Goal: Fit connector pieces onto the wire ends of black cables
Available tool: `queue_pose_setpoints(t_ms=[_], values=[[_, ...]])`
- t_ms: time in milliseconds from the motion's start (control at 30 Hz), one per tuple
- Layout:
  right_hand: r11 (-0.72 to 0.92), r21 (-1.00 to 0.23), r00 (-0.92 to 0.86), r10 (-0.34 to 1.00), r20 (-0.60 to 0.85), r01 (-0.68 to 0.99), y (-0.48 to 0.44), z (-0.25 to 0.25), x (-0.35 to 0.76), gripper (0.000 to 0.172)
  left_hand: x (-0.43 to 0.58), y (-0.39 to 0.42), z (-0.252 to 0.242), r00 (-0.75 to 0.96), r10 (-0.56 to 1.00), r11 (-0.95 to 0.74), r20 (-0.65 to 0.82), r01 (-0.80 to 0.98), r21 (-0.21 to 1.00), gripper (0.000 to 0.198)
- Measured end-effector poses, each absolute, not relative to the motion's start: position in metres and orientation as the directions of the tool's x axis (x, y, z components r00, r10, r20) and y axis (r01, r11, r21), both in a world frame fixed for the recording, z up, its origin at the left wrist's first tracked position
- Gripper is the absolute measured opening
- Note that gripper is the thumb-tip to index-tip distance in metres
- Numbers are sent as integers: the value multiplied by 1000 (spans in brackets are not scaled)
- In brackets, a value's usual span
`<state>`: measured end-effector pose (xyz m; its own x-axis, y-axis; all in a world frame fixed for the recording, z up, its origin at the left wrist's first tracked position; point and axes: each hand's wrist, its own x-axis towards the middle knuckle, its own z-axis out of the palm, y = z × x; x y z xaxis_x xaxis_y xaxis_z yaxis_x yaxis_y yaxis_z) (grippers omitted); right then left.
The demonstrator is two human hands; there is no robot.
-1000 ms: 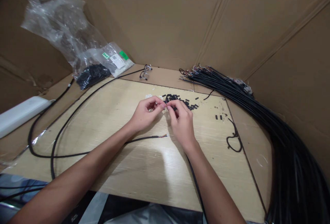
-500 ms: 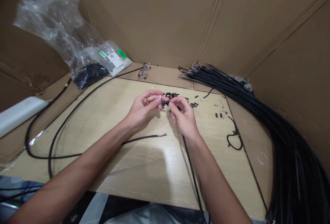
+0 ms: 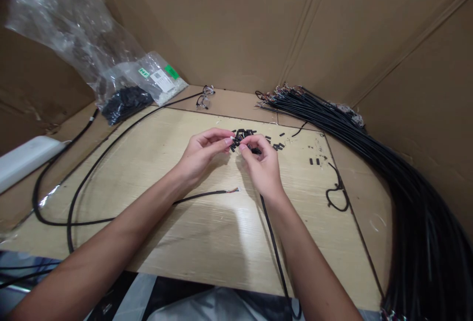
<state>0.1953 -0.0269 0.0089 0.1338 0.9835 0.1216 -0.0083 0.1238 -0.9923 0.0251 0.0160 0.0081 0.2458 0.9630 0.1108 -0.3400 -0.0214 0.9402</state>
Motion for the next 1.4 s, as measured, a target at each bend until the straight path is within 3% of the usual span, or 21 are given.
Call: queue_pose_setpoints(t_ms=[300,567,867,1133,1400], values=[[130,-991,128,984,124,-42,-29,13,193,28,25,14,12,277,960,94,24,-405,910,35],[156,-987,123,981,150,-34,-28,11,193,23,25,14,12,287,958,99,20,-395,913,36],[218,-972,145,963,228,83,-32,13,191,16,26,15,9,292,954,49,75,-396,917,31],[82,-987,59,995,75,-137,-33,22,194,36,25,14,13,275,953,-17,130,-380,925,27],[74,-983,42,997,68,-168,-34,25,192,37,26,11,16,234,958,-77,168,-355,932,33]])
